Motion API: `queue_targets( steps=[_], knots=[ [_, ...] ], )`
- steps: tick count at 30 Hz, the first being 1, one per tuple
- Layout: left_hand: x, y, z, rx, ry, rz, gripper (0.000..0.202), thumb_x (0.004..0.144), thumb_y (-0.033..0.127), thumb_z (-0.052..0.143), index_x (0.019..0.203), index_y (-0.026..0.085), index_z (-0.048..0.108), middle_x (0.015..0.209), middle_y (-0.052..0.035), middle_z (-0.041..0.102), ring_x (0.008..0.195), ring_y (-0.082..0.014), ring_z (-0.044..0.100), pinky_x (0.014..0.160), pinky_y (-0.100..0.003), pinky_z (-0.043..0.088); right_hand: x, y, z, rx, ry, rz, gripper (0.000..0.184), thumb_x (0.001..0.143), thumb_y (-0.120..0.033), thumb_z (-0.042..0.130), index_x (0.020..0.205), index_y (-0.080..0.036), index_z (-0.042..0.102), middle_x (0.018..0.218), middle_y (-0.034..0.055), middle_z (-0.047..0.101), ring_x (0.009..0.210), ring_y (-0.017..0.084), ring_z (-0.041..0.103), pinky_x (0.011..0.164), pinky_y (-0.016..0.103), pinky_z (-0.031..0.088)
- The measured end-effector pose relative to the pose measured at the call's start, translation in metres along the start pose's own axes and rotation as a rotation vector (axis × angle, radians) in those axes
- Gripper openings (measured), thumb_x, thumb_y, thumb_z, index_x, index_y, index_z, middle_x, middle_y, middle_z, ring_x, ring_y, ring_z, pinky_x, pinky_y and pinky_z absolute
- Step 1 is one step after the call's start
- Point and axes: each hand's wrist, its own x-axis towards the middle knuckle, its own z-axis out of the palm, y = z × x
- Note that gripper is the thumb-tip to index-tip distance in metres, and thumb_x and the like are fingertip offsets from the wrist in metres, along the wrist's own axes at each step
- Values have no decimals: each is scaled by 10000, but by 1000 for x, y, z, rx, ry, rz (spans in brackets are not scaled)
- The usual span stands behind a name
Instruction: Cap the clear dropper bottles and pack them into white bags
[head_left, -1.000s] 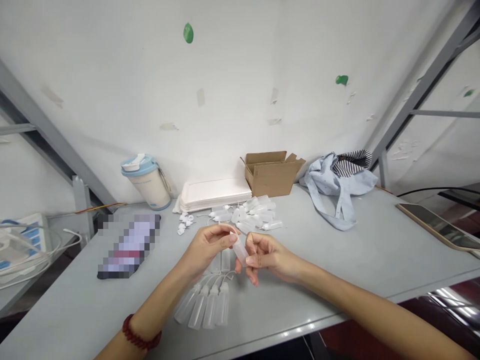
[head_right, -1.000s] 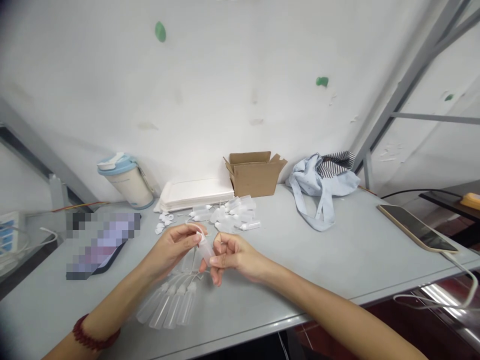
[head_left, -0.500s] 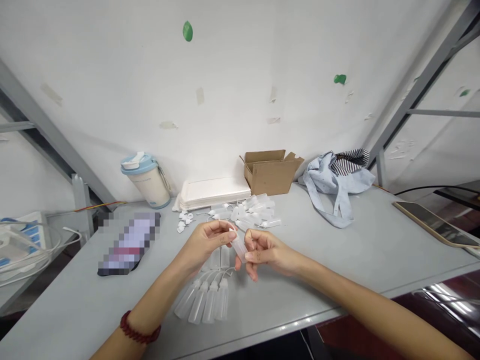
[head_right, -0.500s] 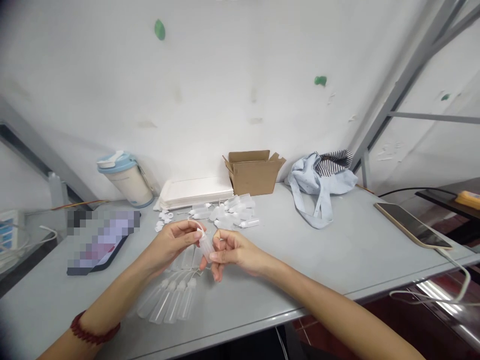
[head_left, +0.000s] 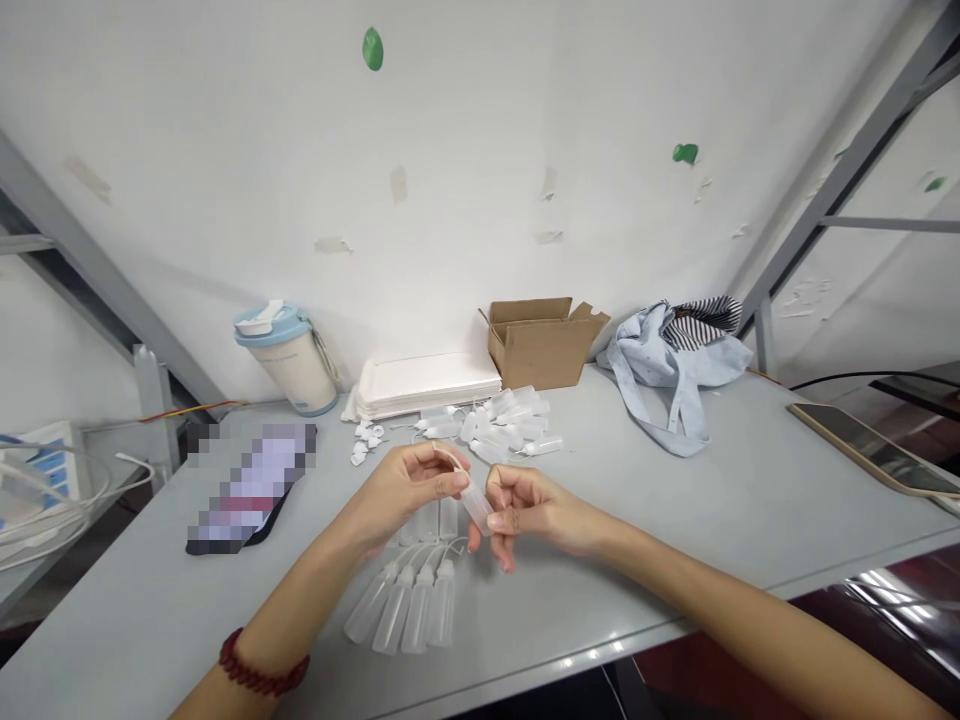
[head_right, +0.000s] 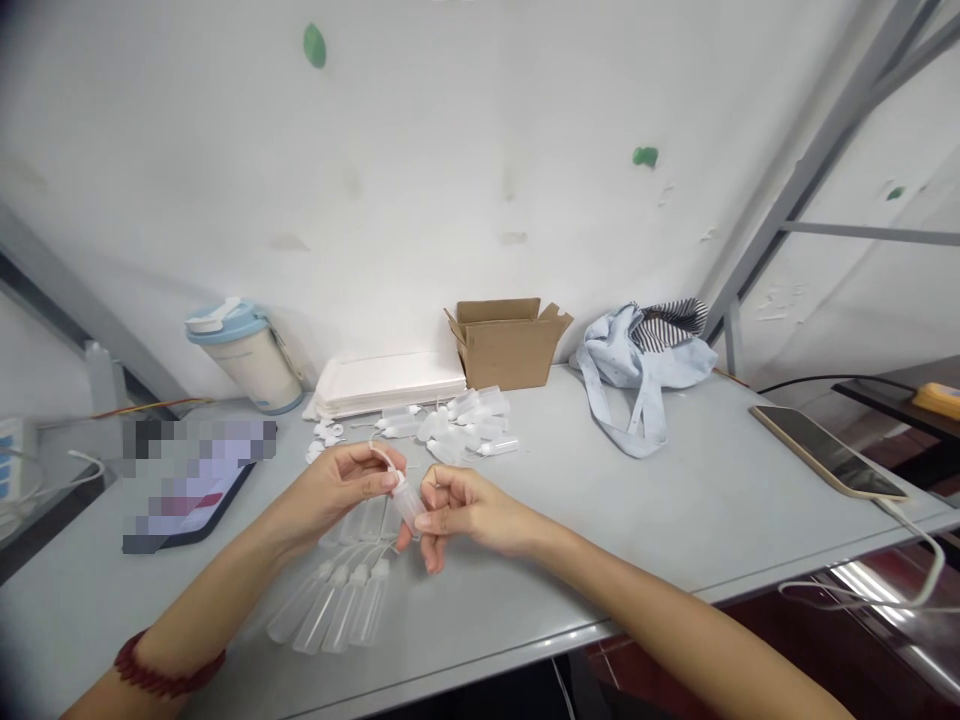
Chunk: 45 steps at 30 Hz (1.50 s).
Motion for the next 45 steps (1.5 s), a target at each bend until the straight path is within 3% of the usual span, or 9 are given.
queue_targets(
  steps=[13, 18, 24, 28, 31, 34, 37, 42, 45],
  knots=[
    [3, -6, -2, 28, 25, 56, 125, 700, 273, 744, 788, 192, 707, 826, -6, 646, 786, -135, 558, 756, -246, 432, 0, -5, -2, 114, 10, 53, 427, 737, -278, 702, 634, -195, 295, 701, 52, 682, 438, 97, 576, 442, 220, 460],
    [6, -4, -2, 159, 50, 32, 138, 717, 296, 709, 737, 167, 662, 807, -18, 629, 758, -154, 565, 732, -268, 454, 0, -11, -10, -84, 190, -10, 359, 799, -326, 639, 688, -200, 322, 652, 12, 654, 423, 87, 541, 462, 221, 428],
    [1, 0, 11, 357, -56, -16, 217, 813, 364, 574, 831, 167, 664, 704, -12, 600, 673, -162, 546, 661, -276, 445, -3, -19, -14, -285, 260, -94, 314, 869, -410, 533, 755, -219, 311, 552, -65, 560, 374, 66, 444, 429, 198, 324],
    [-2, 2, 19, 436, 40, 24, 254, 832, 389, 531, 734, 174, 624, 641, 12, 553, 609, -144, 525, 587, -244, 423, -3, -20, -10, -447, 395, -171, 273, 872, -423, 527, 819, -227, 345, 583, -63, 549, 445, 86, 463, 467, 212, 349],
    [-1, 0, 21, 422, 69, 22, 305, 845, 408, 507, 670, 168, 574, 637, 16, 547, 575, -130, 537, 599, -248, 440, -4, -16, -11, -737, 503, -311, 205, 835, -376, 598, 877, -214, 479, 684, -29, 536, 591, 107, 494, 531, 220, 377],
    [-1, -2, 20, 391, -9, -60, 345, 855, 450, 481, 695, 159, 574, 643, 8, 557, 554, -132, 552, 584, -257, 450, -5, -12, -12, -939, 515, -420, 146, 850, -346, 584, 913, -214, 575, 714, -8, 527, 641, 121, 481, 543, 227, 377],
    [-1, -2, 19, 360, -118, -107, 375, 868, 466, 449, 744, 147, 600, 656, -9, 575, 558, -143, 563, 584, -269, 459, -4, -9, -11, -967, 520, -453, 137, 859, -337, 571, 907, -210, 591, 675, -12, 513, 606, 119, 462, 532, 233, 373],
    [-1, -4, 21, 578, 38, 93, 349, 883, 368, 448, 613, 168, 541, 587, -2, 539, 591, -151, 523, 596, -257, 411, -2, -8, -5, -752, 596, -328, 201, 833, -390, 593, 802, -197, 545, 535, -68, 384, 451, 84, 397, 427, 213, 321],
    [-1, -12, 24, 783, 141, 306, 235, 862, 304, 497, 686, 172, 580, 646, -17, 580, 621, -161, 519, 613, -265, 398, 0, -9, -4, -500, 546, -208, 276, 834, -438, 572, 730, -206, 462, 451, -103, 340, 354, 68, 325, 348, 195, 298]
  ],
)
